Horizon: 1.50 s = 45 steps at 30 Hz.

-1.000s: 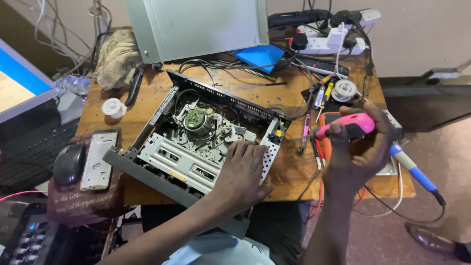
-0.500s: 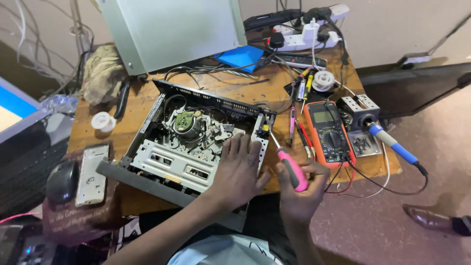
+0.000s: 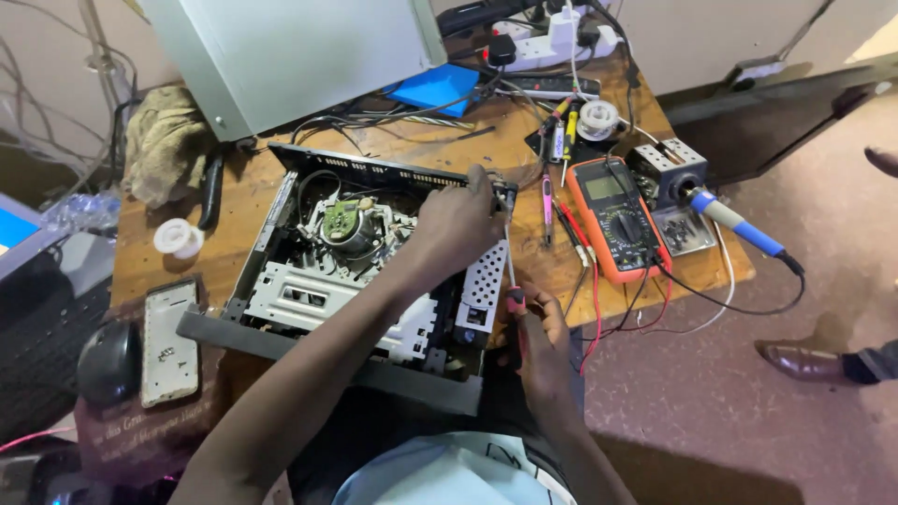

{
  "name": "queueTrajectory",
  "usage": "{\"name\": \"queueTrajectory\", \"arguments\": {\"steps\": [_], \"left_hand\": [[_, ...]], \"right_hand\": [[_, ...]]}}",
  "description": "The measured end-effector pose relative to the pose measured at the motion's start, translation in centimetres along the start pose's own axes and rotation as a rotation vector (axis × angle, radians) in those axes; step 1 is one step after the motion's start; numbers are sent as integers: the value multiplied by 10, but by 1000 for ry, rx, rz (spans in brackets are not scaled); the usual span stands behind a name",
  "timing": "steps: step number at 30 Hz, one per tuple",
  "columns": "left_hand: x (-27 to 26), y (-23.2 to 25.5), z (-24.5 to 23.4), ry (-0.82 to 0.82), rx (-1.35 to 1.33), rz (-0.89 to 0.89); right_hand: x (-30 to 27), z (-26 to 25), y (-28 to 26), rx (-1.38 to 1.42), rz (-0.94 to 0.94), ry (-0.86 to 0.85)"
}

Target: The person disassembles a Sony electronic device, likely a DVD player, by removing the top cover and then using a screwdriver to detach the front panel. They manipulate internal components and wires while working at a cluttered desk.

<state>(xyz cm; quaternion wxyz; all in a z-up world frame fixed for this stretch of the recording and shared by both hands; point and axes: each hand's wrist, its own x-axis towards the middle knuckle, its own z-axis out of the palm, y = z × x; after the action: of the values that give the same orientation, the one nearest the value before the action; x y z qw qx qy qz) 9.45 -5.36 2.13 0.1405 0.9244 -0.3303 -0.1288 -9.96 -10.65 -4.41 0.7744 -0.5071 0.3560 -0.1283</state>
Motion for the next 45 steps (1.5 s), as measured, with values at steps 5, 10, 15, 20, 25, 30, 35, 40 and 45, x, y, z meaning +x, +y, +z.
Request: {"name": "queueTrajectory", "arguments": {"steps": [5, 10, 15, 20, 25, 30, 35, 40, 45], "left_hand": [[5, -8, 21, 97, 18, 12], [4, -16, 33, 230, 12, 147], [-3, -16, 26, 244, -20, 202], [0, -21, 31, 270, -43, 259], [6, -25, 23, 221, -117, 224], [6, -30, 21, 238, -108, 277], [19, -39, 27, 263, -57, 358], [16, -35, 23, 234, -40, 354], [14, -36, 20, 195, -50, 343]], "right_hand": [[16, -7, 28, 67, -160, -190], [19, 3, 1, -169, -179, -201], [21, 24, -16, -151, -171, -214], [15, 25, -33, -232, -182, -258], [56, 4, -16, -152, -106, -363], [66, -6, -12, -96, -65, -443], [37, -13, -33, -252, -128, -518], [17, 1, -41, -560, -273, -468], [21, 6, -35, -491, -292, -483]]}}
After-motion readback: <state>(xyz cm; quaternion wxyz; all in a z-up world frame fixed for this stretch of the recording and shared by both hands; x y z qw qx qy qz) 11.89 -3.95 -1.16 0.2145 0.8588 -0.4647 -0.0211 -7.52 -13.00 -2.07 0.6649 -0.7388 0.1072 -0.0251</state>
